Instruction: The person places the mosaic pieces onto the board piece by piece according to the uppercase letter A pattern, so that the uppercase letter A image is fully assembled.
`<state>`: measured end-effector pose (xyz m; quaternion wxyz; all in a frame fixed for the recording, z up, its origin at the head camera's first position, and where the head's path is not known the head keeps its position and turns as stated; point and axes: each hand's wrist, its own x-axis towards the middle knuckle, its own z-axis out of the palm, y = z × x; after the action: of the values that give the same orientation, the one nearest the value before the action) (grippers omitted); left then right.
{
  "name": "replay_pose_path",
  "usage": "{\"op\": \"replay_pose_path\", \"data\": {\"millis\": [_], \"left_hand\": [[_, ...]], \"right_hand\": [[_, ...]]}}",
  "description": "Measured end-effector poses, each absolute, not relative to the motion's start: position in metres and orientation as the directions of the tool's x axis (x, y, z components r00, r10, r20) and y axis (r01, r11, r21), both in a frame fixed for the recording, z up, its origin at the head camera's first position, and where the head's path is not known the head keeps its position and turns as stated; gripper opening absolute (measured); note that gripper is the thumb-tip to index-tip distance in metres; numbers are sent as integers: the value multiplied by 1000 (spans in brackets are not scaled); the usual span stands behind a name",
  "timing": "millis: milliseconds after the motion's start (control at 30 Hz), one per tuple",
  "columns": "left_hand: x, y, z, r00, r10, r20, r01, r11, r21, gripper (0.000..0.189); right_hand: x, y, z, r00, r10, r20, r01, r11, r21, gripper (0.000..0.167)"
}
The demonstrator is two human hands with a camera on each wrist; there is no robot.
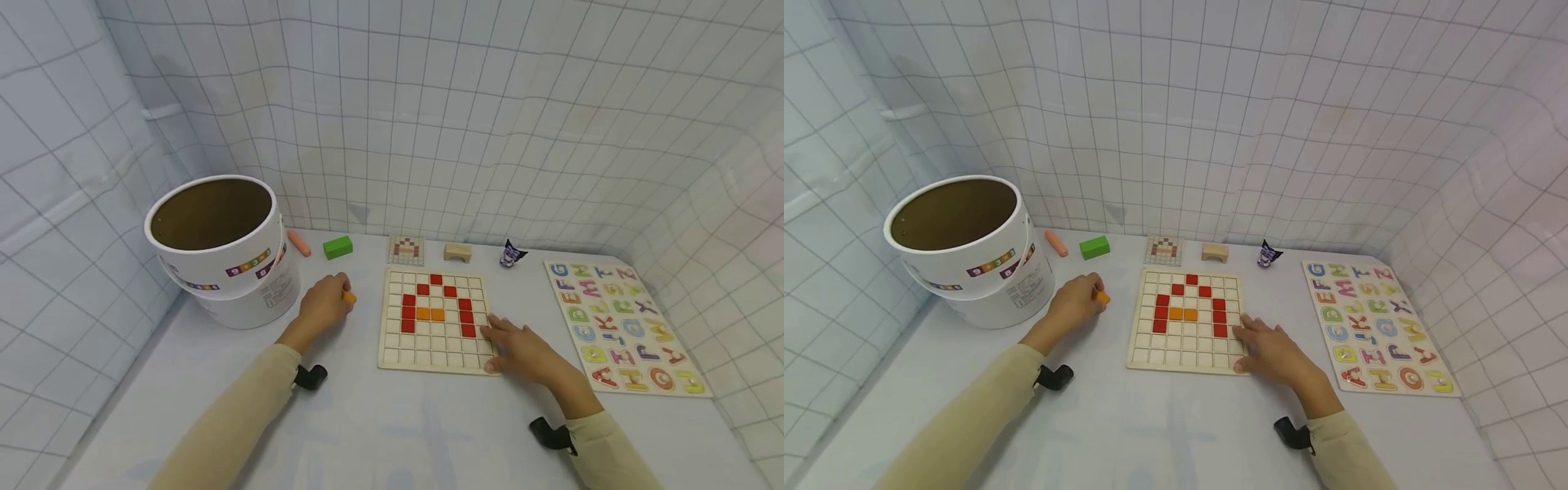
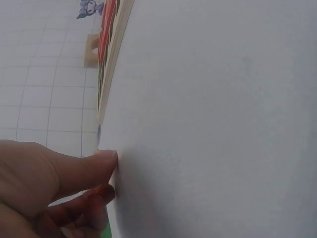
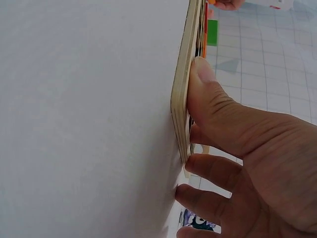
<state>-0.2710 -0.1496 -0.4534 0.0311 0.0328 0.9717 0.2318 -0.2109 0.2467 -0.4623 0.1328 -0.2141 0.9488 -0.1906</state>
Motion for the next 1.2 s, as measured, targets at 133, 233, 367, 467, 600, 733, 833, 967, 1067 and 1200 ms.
{"op": "replay_pose_path", "data": {"millis": [133, 233, 367, 467, 600, 733, 833, 967, 1067, 1200], "left_hand": [[-273, -149, -459, -994, 106, -22, 79, 850, 520, 31], [-276, -145, -465, -985, 169, 21, 150, 801, 579, 31], [-277, -132, -467, -977, 211, 41, 184, 726, 662, 27], [-276, -116, -465, -984, 177, 1, 121, 671, 732, 30], [-275, -87, -462, -986, 159, -52, 56, 610, 790, 36], [-273, -58, -462, -976, 214, -38, 99, 591, 801, 36], [-272, -38, -464, -964, 267, 1, 165, 594, 788, 35], [-272, -16, -466, -951, 309, 29, 221, 606, 764, 28], [-272, -4, -467, -948, 319, 15, 224, 630, 744, 25], [-273, 12, -468, -947, 321, -8, 226, 686, 692, 28]], "right_hand": [[-211, 247, -464, -873, -456, -172, -356, 837, -415, 77], [-212, 247, -463, -873, -457, -171, -359, 839, -410, 77], [-212, 247, -463, -873, -457, -171, -358, 838, -411, 76], [-212, 247, -463, -871, -459, -173, -355, 833, -424, 76], [-212, 247, -464, -871, -457, -179, -348, 832, -431, 77], [-211, 248, -465, -873, -452, -181, -346, 837, -425, 77], [-211, 250, -465, -872, -460, -168, -359, 834, -419, 77], [-212, 251, -466, -870, -466, -160, -369, 832, -415, 76], [-212, 251, -466, -870, -465, -162, -369, 834, -411, 76], [-212, 251, -466, -869, -469, -156, -372, 828, -419, 75]]}}
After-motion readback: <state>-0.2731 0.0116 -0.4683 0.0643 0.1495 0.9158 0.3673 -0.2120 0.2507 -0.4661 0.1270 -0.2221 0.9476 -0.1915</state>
